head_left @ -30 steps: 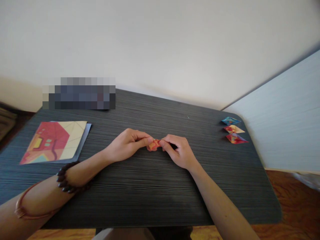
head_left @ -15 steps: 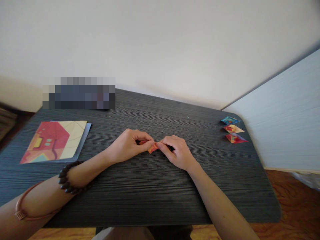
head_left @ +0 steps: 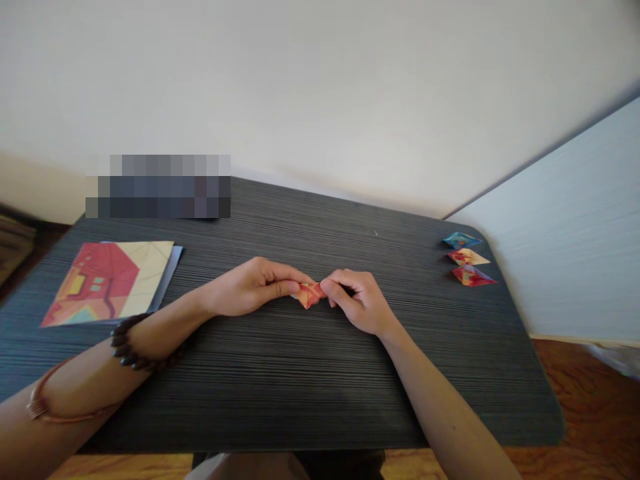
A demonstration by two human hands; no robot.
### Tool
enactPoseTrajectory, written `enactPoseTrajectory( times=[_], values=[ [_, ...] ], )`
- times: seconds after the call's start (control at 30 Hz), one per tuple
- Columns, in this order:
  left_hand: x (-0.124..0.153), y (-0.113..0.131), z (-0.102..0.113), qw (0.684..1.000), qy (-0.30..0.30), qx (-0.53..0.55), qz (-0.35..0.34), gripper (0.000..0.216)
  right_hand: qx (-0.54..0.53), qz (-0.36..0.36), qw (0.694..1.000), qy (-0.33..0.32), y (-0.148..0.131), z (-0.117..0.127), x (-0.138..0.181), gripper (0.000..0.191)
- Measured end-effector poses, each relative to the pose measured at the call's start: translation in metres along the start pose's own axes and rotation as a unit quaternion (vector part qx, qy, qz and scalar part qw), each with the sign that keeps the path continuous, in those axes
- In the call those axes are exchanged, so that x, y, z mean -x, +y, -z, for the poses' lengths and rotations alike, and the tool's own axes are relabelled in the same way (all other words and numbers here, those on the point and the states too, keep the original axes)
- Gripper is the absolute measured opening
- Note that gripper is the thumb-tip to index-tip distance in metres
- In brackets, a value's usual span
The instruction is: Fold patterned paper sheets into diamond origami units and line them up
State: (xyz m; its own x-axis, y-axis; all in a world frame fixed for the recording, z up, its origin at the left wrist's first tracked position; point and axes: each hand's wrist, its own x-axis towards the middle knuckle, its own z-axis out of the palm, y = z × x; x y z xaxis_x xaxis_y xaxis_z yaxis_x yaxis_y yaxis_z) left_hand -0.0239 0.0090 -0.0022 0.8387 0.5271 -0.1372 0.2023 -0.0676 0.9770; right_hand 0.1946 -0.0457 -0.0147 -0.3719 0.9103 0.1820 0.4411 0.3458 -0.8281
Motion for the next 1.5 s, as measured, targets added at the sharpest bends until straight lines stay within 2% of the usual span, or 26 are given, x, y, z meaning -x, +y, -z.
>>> enactPoseTrajectory(
  times=[0.2, 0.3, 0.43, 0.73, 1.0, 1.23, 1.5],
  values=[
    [0.001, -0.008, -0.002, 0.993, 0.044, 0.105, 0.006, 0.044, -0.039, -0.057, 0.995, 0.066, 0.004, -0.002, 0.003, 0.037],
    [0.0, -0.01, -0.004, 0.993, 0.073, 0.096, -0.003, 0.038, -0.025, -0.047, 0.997, 0.051, 0.003, -0.004, 0.002, 0.034],
    [-0.002, -0.009, -0.006, 0.991, 0.103, 0.084, 0.01, 0.033, -0.021, -0.036, 0.997, 0.069, 0.0, -0.006, 0.0, 0.016],
    [-0.005, -0.007, -0.007, 0.988, 0.145, 0.059, 0.013, 0.031, -0.069, -0.063, 0.993, 0.079, 0.006, -0.008, 0.002, 0.016],
    [-0.007, -0.001, -0.017, 0.968, 0.247, 0.039, 0.032, 0.03, 0.043, -0.038, 0.982, 0.181, -0.003, -0.017, 0.003, 0.009],
    [-0.008, -0.003, -0.017, 0.97, 0.24, 0.047, 0.017, 0.026, 0.033, -0.009, 0.995, 0.093, -0.006, -0.021, 0.003, 0.008],
    [-0.008, -0.002, -0.018, 0.966, 0.244, 0.072, 0.048, 0.028, 0.079, 0.003, 0.995, 0.068, -0.002, -0.023, 0.003, 0.009]
  ],
)
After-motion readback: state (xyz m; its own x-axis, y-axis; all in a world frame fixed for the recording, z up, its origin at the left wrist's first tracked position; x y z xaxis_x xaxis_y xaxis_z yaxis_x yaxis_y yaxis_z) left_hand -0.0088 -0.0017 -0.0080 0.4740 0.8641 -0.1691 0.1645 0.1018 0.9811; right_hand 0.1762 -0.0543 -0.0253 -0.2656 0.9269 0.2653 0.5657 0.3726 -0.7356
